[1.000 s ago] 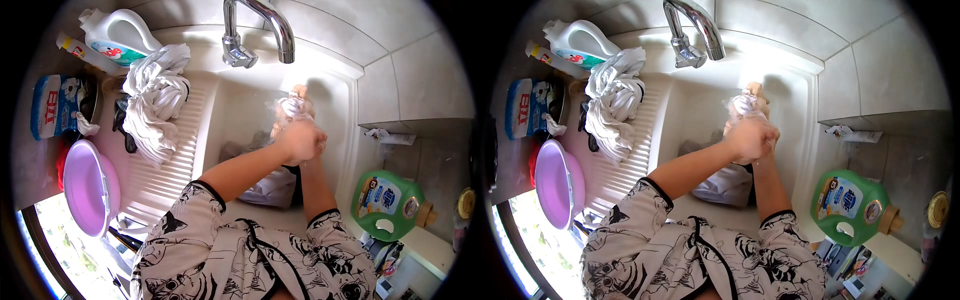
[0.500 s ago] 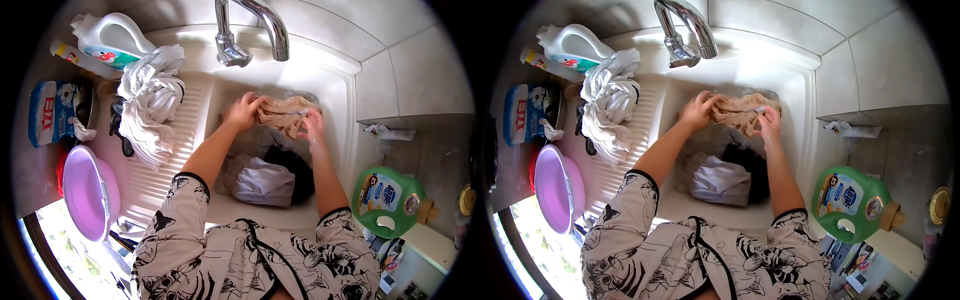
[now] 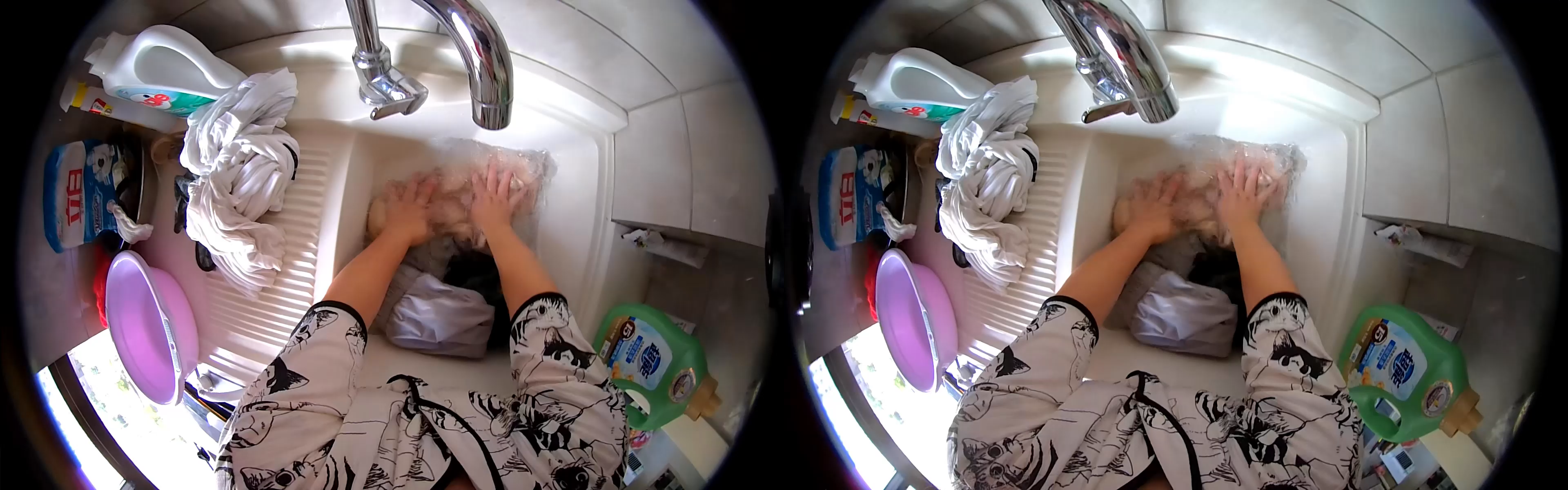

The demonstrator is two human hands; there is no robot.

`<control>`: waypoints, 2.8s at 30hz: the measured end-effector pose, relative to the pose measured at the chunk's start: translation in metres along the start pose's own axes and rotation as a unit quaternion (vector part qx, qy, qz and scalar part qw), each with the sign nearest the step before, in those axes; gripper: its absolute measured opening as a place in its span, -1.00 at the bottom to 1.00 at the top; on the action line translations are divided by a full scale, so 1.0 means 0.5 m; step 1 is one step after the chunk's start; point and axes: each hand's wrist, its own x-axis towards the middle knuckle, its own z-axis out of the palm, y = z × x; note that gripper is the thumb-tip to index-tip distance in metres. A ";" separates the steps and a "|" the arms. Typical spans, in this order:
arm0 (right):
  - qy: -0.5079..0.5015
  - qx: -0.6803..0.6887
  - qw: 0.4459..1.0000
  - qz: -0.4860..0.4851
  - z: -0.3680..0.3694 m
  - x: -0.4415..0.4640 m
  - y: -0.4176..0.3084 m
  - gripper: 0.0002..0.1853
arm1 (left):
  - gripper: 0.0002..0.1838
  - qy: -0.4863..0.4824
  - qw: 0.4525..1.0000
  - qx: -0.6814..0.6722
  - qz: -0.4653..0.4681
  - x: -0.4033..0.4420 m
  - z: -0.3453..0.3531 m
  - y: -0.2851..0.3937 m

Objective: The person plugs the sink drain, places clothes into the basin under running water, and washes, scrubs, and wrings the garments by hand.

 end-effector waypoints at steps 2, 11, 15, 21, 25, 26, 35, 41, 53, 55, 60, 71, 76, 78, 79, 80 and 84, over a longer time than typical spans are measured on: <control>0.046 -0.045 0.998 -0.013 -0.014 -0.012 0.004 -0.25 | -0.48 0.058 0.998 -0.018 -0.007 0.003 0.036 0.004; -0.152 0.298 0.942 -0.037 -0.113 -0.021 0.070 -0.08 | -0.50 0.012 0.850 -0.524 -0.052 0.040 -0.023 -0.070; 0.007 0.413 0.905 -0.106 -0.172 -0.053 0.022 0.19 | -0.56 0.085 0.956 -0.273 0.067 -0.102 -0.319 0.058; 0.032 0.682 0.706 -0.187 -0.308 -0.038 -0.019 0.40 | -0.49 0.170 0.950 -0.190 0.183 -0.246 -0.503 0.167; -0.007 0.737 0.674 -0.045 -0.415 -0.057 0.005 -0.17 | -0.46 0.183 0.937 -0.207 0.214 -0.286 -0.517 0.162; 0.049 0.752 0.657 0.025 -0.412 -0.049 0.000 -0.48 | -0.45 0.170 0.888 -0.353 0.240 -0.277 -0.498 0.139; 0.166 0.806 0.568 -0.024 -0.498 -0.081 -0.040 -0.63 | 0.06 -0.007 0.488 -0.867 -0.101 -0.234 -0.193 0.152; 0.100 0.869 0.485 -0.015 -0.454 -0.143 -0.087 -0.81 | 0.06 -0.010 0.161 -0.980 0.115 -0.191 -0.182 0.185; -0.140 0.966 0.210 -0.063 -0.447 -0.187 -0.067 -0.57 | -0.29 -0.139 0.118 -0.953 0.243 -0.166 -0.135 0.095; -0.145 0.966 0.204 -0.068 -0.435 -0.178 -0.050 -0.57 | -0.40 -0.139 0.097 -0.965 0.198 -0.172 -0.153 0.093; -0.142 0.952 0.271 -0.005 -0.427 -0.172 -0.015 -0.64 | -0.29 -0.089 0.272 -0.942 0.176 -0.211 -0.193 0.098; -0.284 0.868 0.408 -0.004 -0.448 -0.167 -0.004 -0.70 | -0.41 -0.083 0.373 -0.915 0.129 -0.186 -0.141 0.092; -0.063 0.826 0.559 -0.031 -0.400 -0.178 0.003 -0.52 | -0.49 -0.018 0.169 -0.984 0.044 -0.162 -0.137 0.068; -0.076 0.820 0.564 -0.055 -0.385 -0.189 0.009 -0.41 | -0.43 0.103 0.252 -0.961 -0.047 -0.172 -0.161 0.063; -0.088 0.814 0.569 -0.074 -0.384 -0.199 0.014 -0.29 | -0.43 0.103 0.253 -0.961 -0.047 -0.172 -0.159 0.057; -0.082 0.717 0.668 -0.181 -0.385 -0.209 0.027 0.03 | -0.42 0.114 0.251 -0.960 -0.055 -0.170 -0.155 0.052; -0.025 0.570 0.776 -0.270 -0.435 -0.205 0.026 0.33 | -0.40 0.104 0.219 -0.968 -0.063 -0.181 -0.162 0.066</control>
